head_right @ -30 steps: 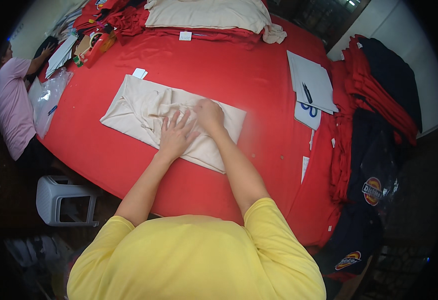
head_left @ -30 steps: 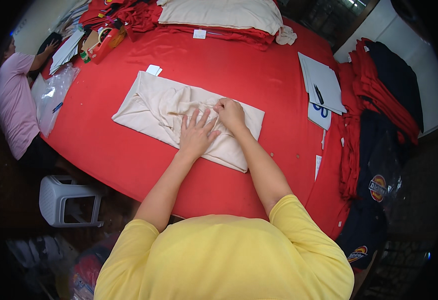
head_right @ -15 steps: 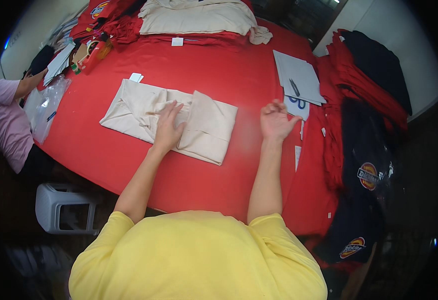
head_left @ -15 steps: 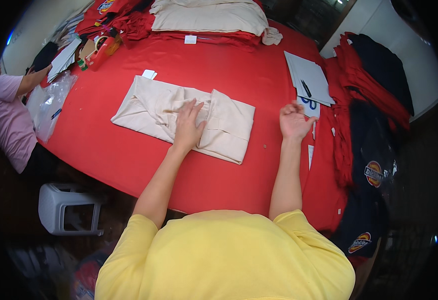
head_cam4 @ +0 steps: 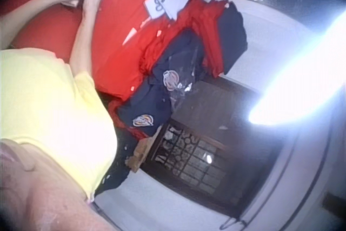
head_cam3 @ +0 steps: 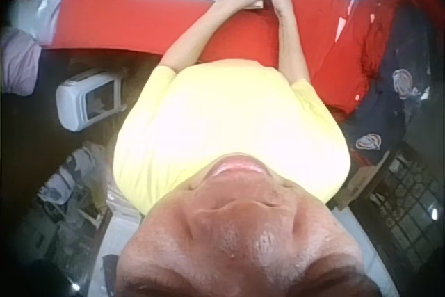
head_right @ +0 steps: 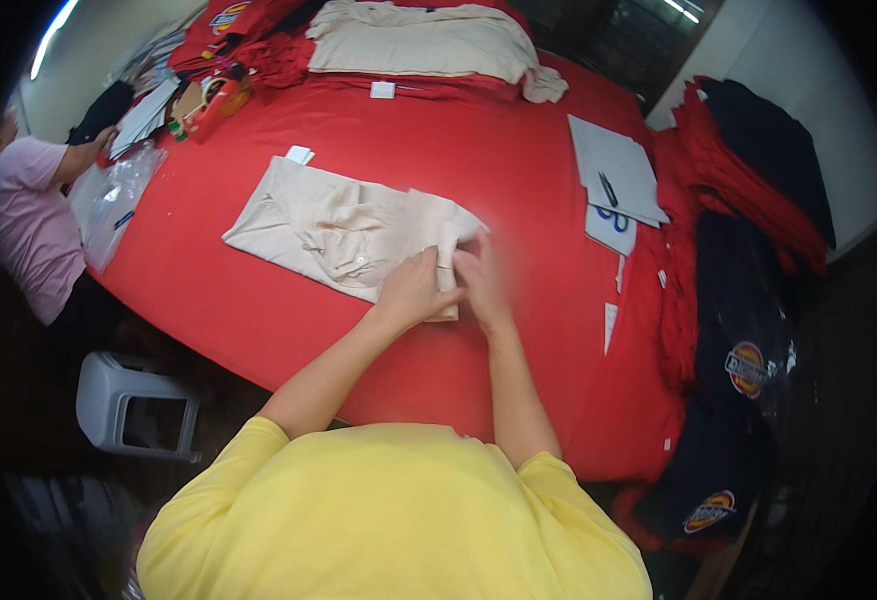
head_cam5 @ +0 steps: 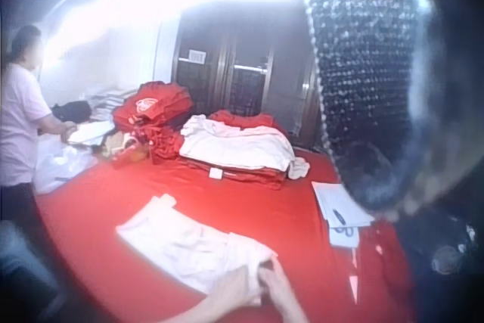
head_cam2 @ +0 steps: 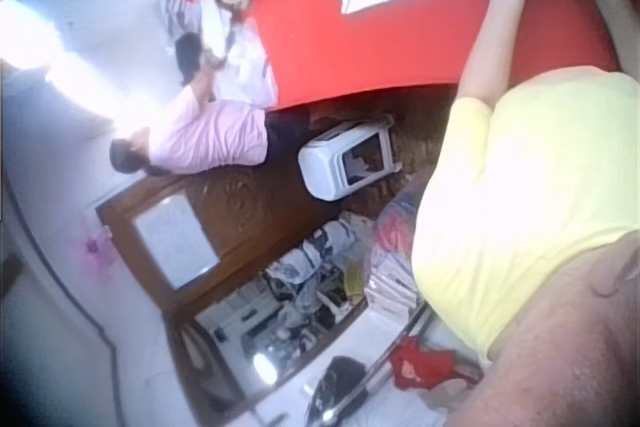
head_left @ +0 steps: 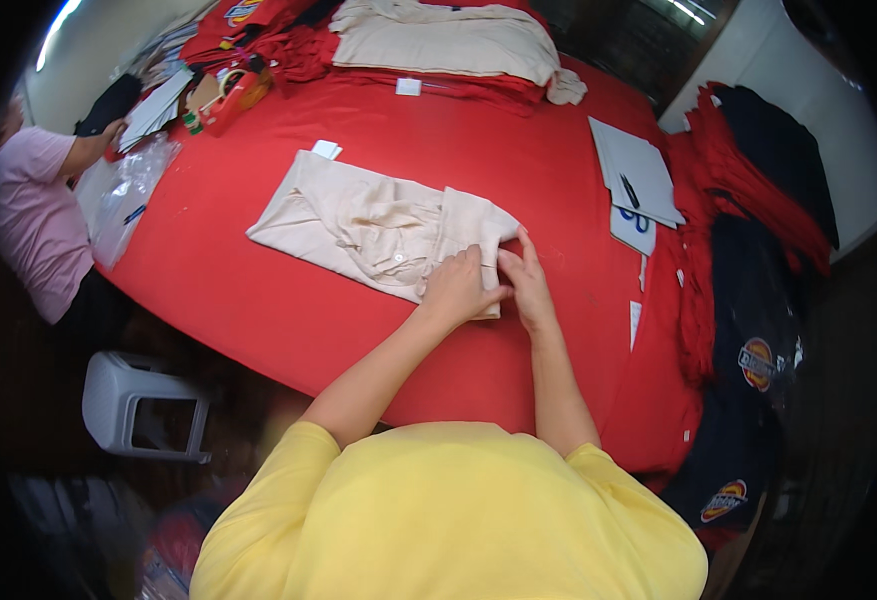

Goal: The person folds shirts on a large red surface by placing a cardboard template on the back, folding the sleeves and sides over it, and then removing the template before setting the folded shirt aside.

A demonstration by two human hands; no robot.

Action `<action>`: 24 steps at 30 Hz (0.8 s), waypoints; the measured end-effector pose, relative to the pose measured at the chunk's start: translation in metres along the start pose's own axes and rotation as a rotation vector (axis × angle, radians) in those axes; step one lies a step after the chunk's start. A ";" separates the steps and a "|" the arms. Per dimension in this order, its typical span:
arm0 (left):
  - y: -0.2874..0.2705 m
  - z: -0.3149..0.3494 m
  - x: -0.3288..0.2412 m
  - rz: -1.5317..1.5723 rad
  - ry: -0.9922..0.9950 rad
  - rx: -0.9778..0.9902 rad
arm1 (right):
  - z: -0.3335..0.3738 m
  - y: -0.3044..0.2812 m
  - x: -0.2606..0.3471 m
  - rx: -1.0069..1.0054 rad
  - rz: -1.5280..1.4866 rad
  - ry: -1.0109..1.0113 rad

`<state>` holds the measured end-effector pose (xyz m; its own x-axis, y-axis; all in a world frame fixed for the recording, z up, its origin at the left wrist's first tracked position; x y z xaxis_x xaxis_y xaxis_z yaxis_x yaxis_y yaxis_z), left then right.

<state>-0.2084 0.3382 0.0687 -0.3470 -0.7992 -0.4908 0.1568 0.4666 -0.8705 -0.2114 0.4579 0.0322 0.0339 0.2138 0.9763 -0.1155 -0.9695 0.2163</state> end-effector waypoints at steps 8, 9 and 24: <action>-0.103 -0.035 0.120 0.216 -0.160 -0.265 | -0.029 -0.037 0.026 -0.009 1.225 -0.254; -0.130 -0.041 0.152 0.159 -0.256 -0.208 | -0.031 -0.052 0.026 -0.049 1.301 -0.238; -0.151 -0.006 0.378 0.145 -0.688 -0.482 | 0.143 0.052 -0.031 0.786 0.970 -0.179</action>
Point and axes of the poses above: each hand's wrist, its own z-axis away from the middle knuckle, its own y-axis out of the palm, x = y × z, the point moved 10 cm from there along -z, towards the middle knuckle, and after that the axes turned 7 degrees about -z, right-handed, at the moved point
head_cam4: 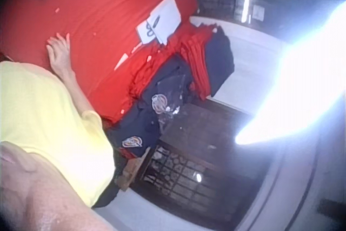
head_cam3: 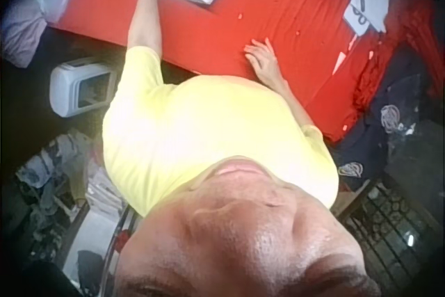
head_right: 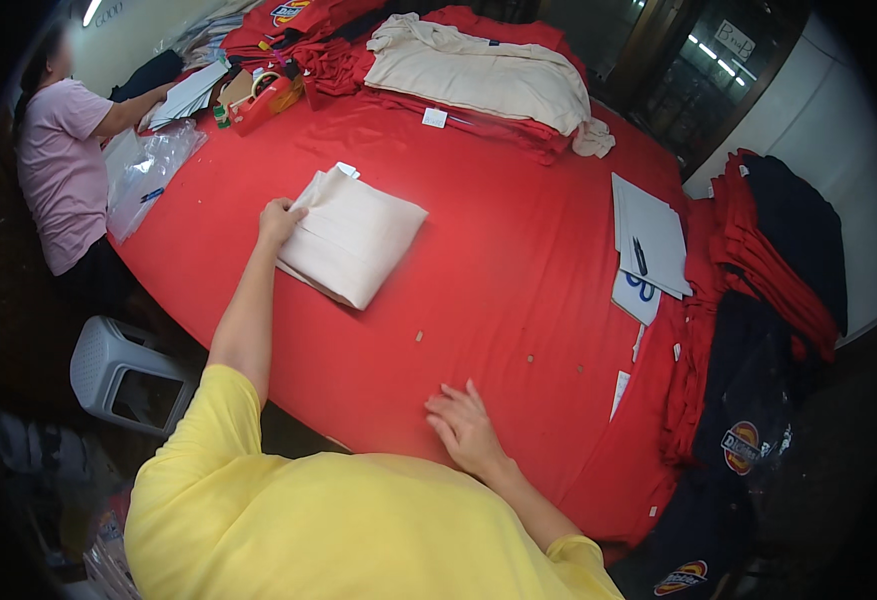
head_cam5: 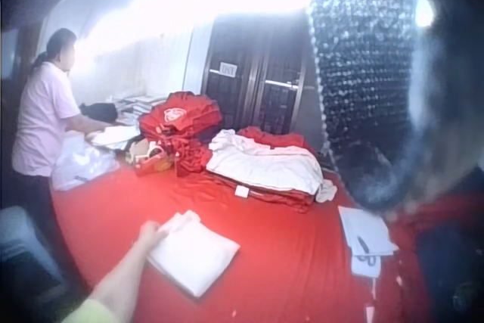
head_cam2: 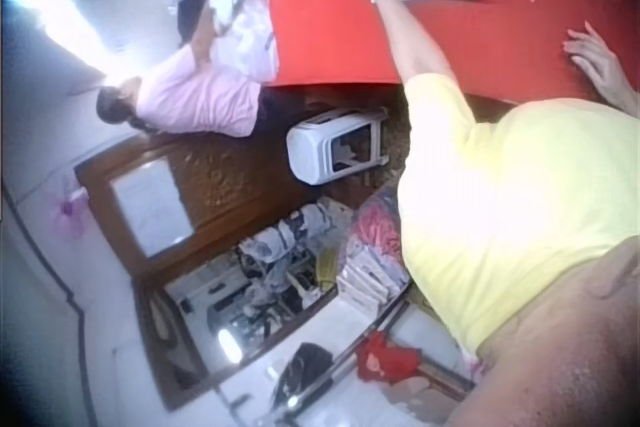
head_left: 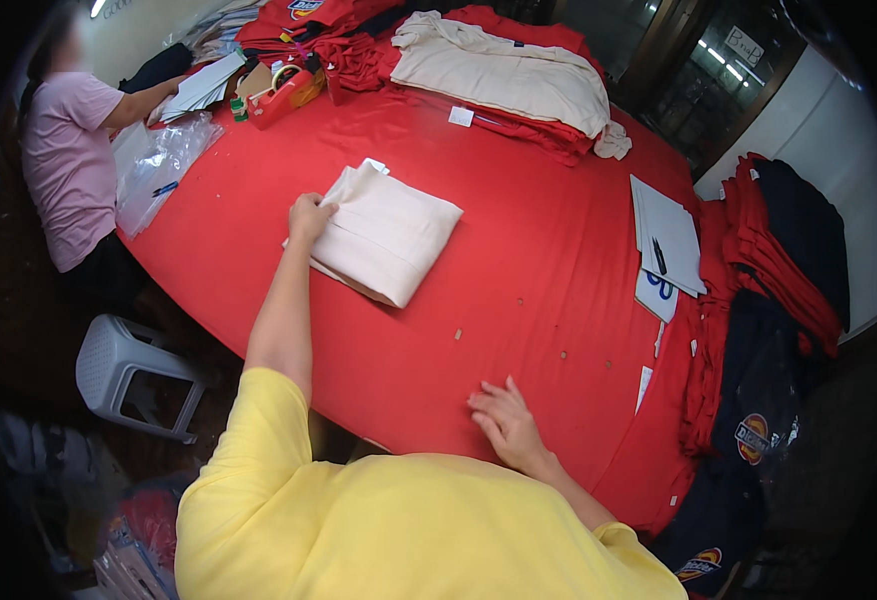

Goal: The person folds shirts on a large red surface by placing a cardboard template on the back, folding the sleeves and sides over it, and then removing the template before setting the folded shirt aside.

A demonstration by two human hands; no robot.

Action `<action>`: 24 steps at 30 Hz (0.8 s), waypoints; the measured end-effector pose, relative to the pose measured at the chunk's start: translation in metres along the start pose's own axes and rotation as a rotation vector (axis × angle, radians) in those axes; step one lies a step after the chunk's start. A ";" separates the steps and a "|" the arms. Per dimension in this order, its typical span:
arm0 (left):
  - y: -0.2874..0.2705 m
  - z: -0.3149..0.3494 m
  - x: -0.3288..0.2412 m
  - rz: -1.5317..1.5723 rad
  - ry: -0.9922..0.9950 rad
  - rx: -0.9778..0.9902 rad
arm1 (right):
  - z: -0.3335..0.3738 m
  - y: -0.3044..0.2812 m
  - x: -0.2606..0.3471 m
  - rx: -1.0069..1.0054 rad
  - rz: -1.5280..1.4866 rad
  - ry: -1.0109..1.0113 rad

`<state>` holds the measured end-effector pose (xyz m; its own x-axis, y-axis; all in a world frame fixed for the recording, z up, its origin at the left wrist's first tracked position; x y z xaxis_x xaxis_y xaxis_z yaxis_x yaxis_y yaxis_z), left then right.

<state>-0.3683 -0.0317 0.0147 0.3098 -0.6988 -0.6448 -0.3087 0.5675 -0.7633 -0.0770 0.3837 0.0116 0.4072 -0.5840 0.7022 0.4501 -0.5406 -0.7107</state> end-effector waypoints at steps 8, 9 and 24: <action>-0.009 0.137 -0.042 -0.143 0.095 -0.066 | -0.143 -0.096 0.020 -0.683 0.122 0.080; -0.006 0.149 -0.043 -0.149 0.135 -0.081 | -0.159 -0.079 -0.002 -0.586 0.280 0.167; -0.013 0.172 -0.036 0.155 0.229 0.137 | -0.235 -0.057 0.006 -0.396 0.562 0.036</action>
Point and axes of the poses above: each hand's wrist, its own z-axis away from the middle knuckle, its own y-axis out of the palm, x = y × z, the point moved 10 cm from there along -z, towards the middle knuckle, and after that the axes turned 7 degrees about -z, right-handed, at the moved point
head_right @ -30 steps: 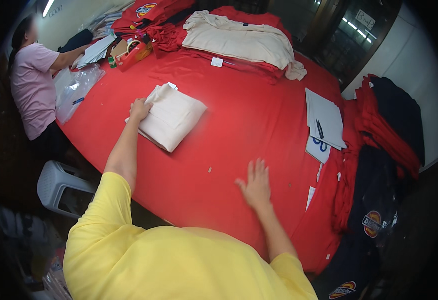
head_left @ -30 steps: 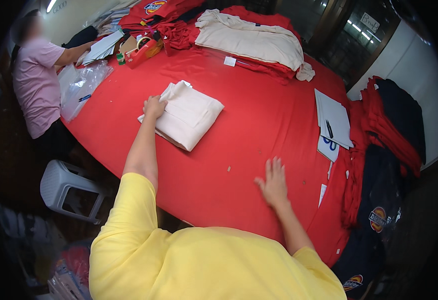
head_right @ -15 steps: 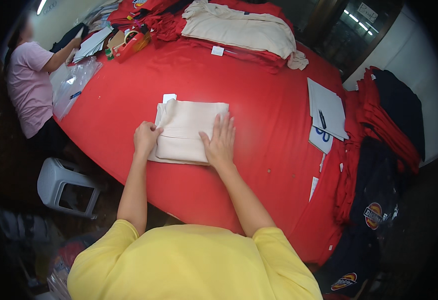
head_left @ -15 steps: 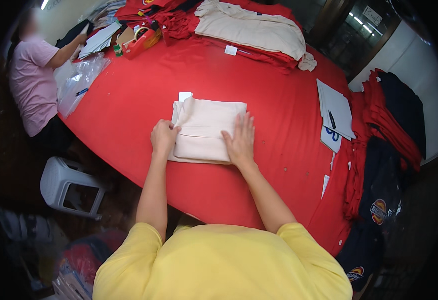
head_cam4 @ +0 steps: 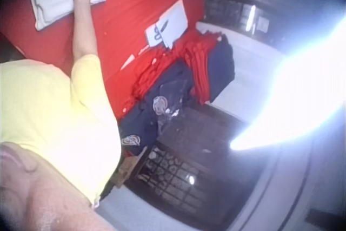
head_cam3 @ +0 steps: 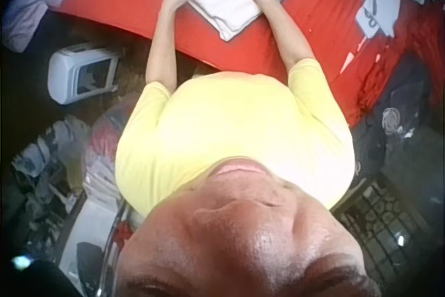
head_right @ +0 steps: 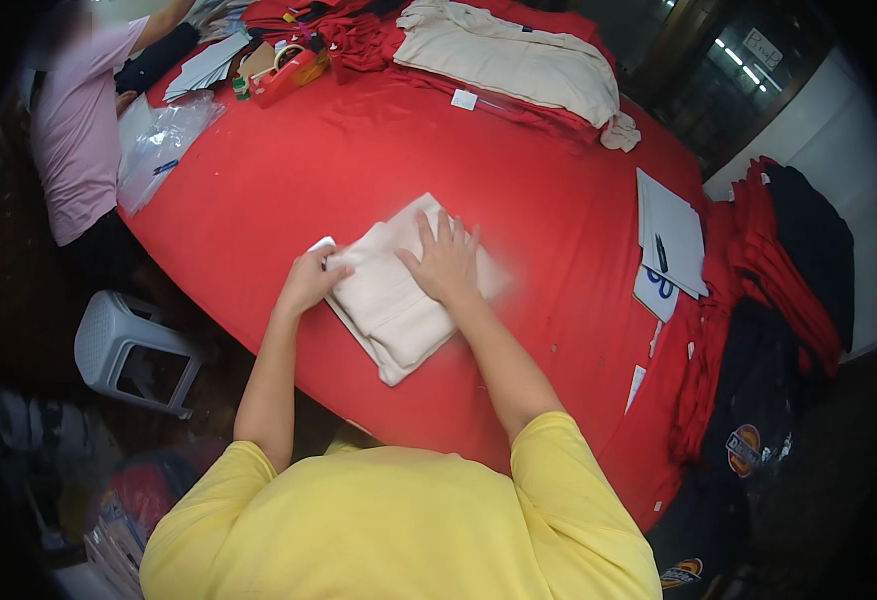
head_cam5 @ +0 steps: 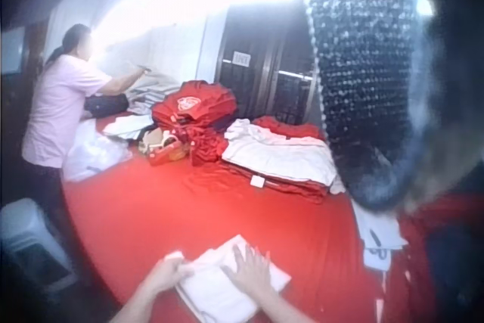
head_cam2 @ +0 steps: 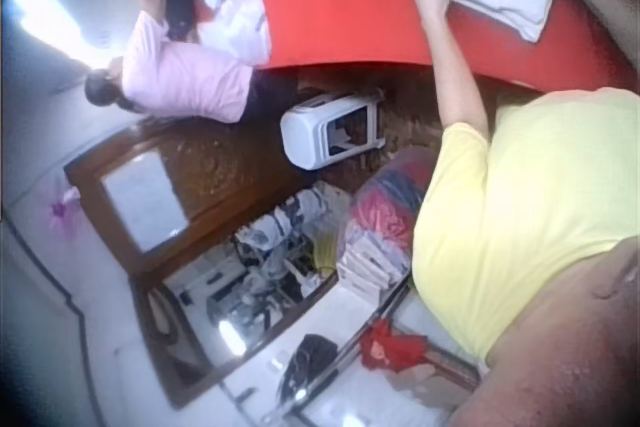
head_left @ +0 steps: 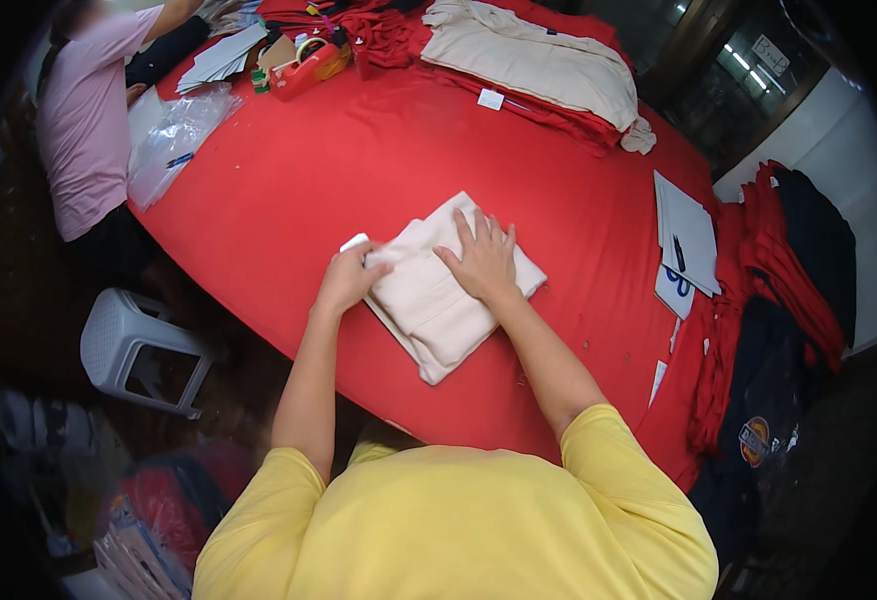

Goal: The person folds shirts on a large red surface by placing a cardboard template on the back, folding the sleeves and sides over it, and then removing the template before setting the folded shirt aside.

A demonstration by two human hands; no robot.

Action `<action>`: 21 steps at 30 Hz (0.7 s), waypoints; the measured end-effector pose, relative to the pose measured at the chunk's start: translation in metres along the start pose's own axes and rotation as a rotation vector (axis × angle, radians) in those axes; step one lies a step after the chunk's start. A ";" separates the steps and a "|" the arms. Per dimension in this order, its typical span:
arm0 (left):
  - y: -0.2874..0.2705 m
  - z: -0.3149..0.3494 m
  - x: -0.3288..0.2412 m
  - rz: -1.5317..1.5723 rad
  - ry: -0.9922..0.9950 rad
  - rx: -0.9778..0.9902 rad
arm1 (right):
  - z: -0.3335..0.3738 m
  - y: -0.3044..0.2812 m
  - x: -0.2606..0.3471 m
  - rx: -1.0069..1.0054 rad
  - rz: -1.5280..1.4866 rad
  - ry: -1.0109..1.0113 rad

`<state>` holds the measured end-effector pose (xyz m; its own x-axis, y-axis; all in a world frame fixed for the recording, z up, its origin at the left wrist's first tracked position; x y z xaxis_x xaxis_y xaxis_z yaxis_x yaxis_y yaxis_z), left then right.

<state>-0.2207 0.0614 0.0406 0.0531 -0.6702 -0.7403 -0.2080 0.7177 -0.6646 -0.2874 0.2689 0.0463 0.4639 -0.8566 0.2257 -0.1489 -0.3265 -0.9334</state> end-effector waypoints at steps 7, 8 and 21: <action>0.040 0.041 0.025 0.355 -0.076 0.083 | -0.006 -0.033 0.033 -0.120 0.098 -0.191; 0.043 0.045 0.029 0.343 -0.082 0.098 | 0.000 -0.014 0.032 -0.050 0.058 -0.168; 0.055 0.054 0.014 0.454 0.017 0.349 | 0.150 -0.053 -0.057 -0.042 -0.617 0.454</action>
Point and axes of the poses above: each hand's wrist, its own z-axis away from the middle knuckle, its own y-axis out of the palm, x = y × z, the point moved 10 cm from there along -z, towards the middle knuckle, and after that the axes turned 7 degrees about -z, right-handed, at the moved point
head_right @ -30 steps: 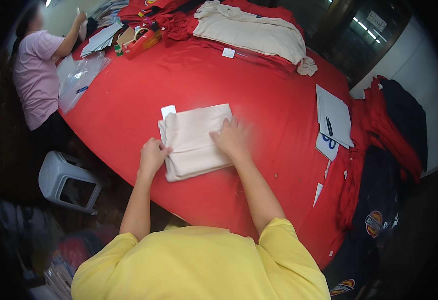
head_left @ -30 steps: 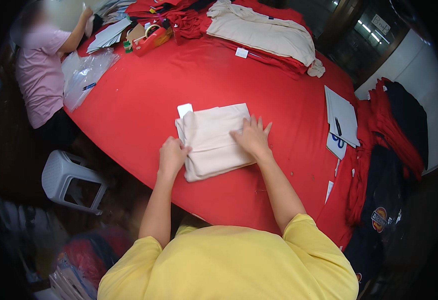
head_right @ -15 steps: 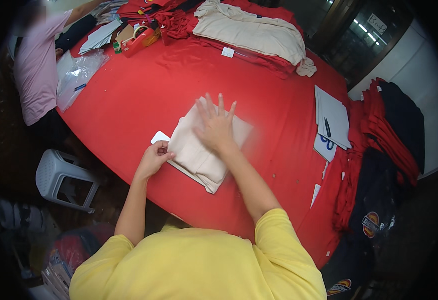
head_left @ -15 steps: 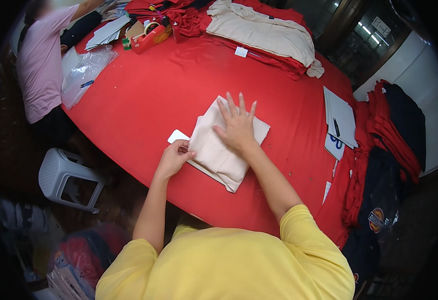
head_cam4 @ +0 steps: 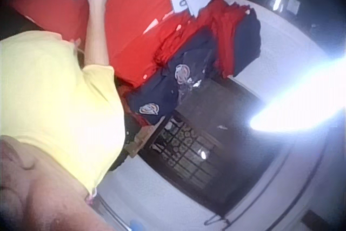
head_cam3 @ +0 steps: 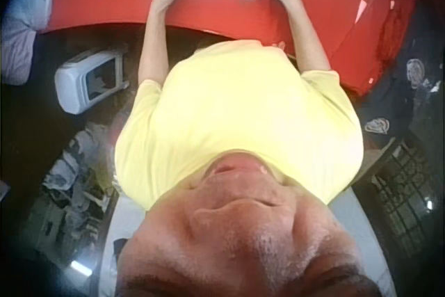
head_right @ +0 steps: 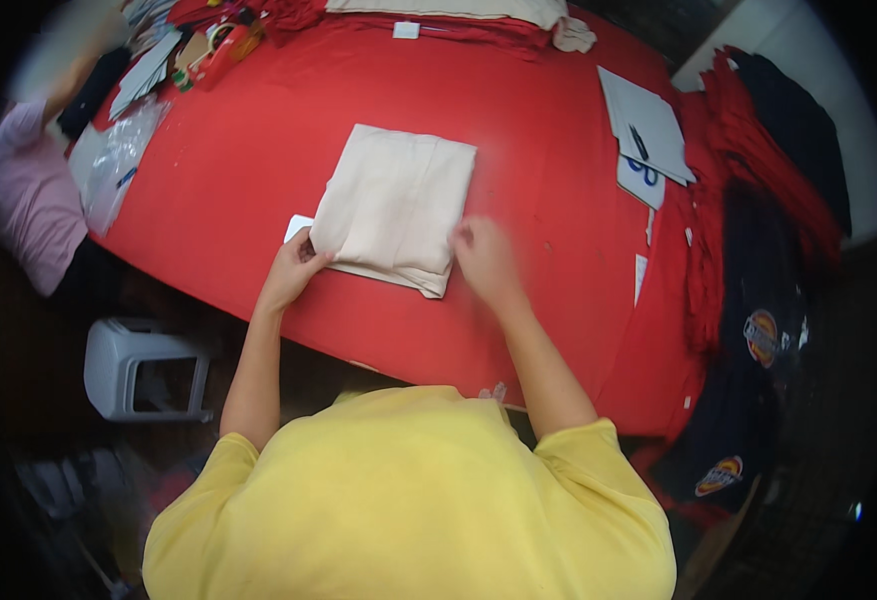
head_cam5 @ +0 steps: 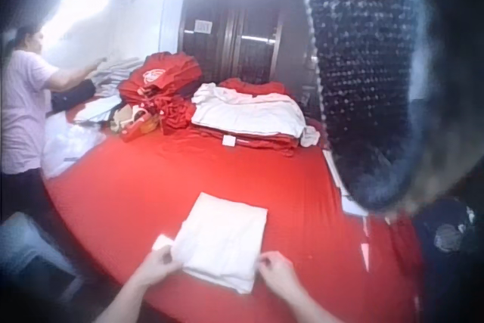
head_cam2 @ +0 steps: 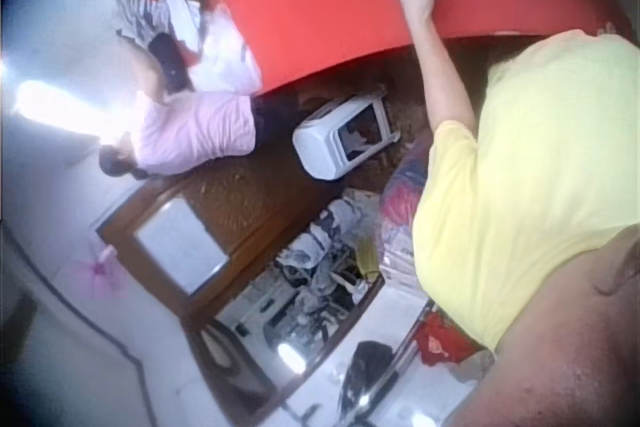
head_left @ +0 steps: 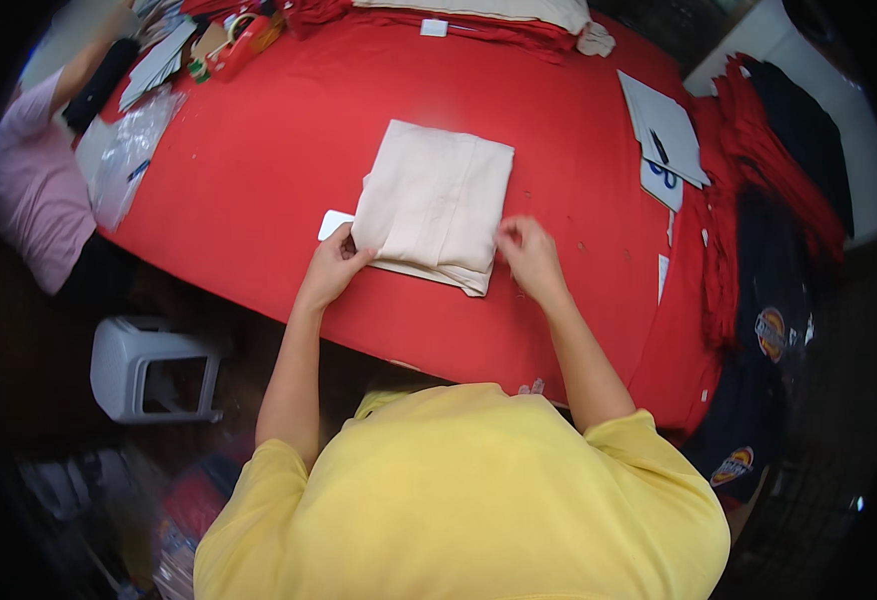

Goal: The person folds shirts on a large red surface by placing a cardboard template on the back, folding the sleeves and sides over it, and then removing the template before setting the folded shirt aside.

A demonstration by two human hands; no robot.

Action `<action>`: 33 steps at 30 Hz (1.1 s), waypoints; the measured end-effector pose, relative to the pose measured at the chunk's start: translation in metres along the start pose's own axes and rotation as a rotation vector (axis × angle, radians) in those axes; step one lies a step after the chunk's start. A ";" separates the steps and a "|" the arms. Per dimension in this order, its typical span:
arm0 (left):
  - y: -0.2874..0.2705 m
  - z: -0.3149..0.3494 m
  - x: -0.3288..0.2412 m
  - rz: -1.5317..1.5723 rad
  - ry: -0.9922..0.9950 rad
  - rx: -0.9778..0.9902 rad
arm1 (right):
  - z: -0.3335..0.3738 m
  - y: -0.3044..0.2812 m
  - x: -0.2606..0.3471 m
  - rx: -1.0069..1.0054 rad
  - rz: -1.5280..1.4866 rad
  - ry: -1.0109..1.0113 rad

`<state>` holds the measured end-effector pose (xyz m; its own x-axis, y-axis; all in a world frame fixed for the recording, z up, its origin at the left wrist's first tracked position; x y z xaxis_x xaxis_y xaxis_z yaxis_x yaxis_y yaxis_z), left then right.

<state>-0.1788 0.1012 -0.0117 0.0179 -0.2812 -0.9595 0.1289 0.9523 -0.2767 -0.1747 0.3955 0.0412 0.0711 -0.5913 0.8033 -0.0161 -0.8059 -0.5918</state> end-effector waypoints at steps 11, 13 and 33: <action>0.004 -0.005 0.010 -0.110 -0.043 0.280 | 0.049 0.046 -0.042 -0.163 -0.542 0.320; 0.008 -0.006 0.011 -0.128 -0.019 0.287 | 0.046 0.045 -0.040 -0.156 -0.319 0.308; 0.008 -0.013 -0.029 -0.275 -0.008 0.038 | 0.105 -0.005 -0.003 -0.537 0.617 -0.055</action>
<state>-0.1913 0.1189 0.0130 -0.0151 -0.5300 -0.8479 0.1676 0.8346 -0.5247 -0.0700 0.4044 0.0345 -0.0578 -0.9419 0.3309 -0.5424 -0.2487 -0.8025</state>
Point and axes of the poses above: each hand's wrist, its own z-axis away from the middle knuckle, its own y-axis out of the palm, x = y × z, the point moved 10 cm from there along -z, towards the middle knuckle, and after that the axes turned 7 degrees about -z, right-handed, at the moved point
